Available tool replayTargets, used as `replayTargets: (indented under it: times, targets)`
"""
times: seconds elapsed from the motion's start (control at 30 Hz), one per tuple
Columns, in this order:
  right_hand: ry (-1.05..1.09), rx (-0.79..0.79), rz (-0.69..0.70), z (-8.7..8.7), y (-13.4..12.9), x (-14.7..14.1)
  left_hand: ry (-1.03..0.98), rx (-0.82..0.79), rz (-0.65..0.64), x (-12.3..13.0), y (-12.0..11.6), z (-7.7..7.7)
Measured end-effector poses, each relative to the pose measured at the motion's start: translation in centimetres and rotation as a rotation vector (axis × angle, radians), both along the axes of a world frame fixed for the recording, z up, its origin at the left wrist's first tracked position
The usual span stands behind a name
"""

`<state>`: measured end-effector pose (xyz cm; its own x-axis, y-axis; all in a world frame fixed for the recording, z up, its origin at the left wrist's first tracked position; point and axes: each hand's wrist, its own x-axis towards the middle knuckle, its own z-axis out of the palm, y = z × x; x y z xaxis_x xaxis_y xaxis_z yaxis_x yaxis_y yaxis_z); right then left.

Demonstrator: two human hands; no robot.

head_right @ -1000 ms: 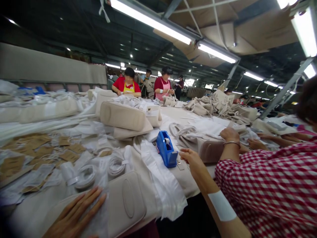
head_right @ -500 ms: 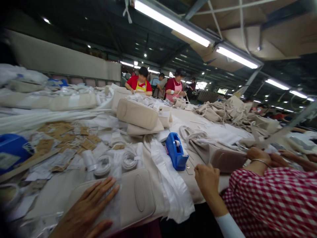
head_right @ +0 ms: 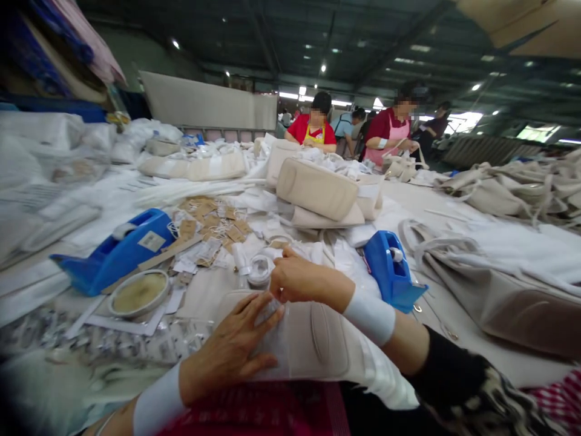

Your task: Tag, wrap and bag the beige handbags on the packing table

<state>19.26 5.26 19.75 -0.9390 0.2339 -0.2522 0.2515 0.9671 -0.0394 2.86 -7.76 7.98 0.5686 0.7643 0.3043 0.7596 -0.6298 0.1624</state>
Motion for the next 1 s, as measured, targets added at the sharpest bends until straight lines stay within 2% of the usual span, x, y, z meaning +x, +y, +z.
replayTargets:
  times: [0.17,0.37,0.57,0.8,1.0]
  targets:
    - [0.012,0.104,0.0,-2.1,2.2,-1.1,-0.019,-0.002,0.027,0.0,-0.1,0.3]
    - [0.034,0.169,-0.004,-2.7,3.0,-1.3,-0.017,-0.002,0.006,0.1,0.1,0.3]
    - [0.093,0.26,0.008,-3.0,2.5,-1.1,-0.016,-0.012,-0.021,0.0,0.4,0.3]
    - [0.14,0.339,-0.148,-4.1,2.4,-0.9,0.013,-0.022,-0.017,-0.1,0.4,0.2]
    - [0.095,0.282,-0.258,-4.6,4.4,-2.3,0.083,-0.042,-0.013,-0.2,0.4,0.0]
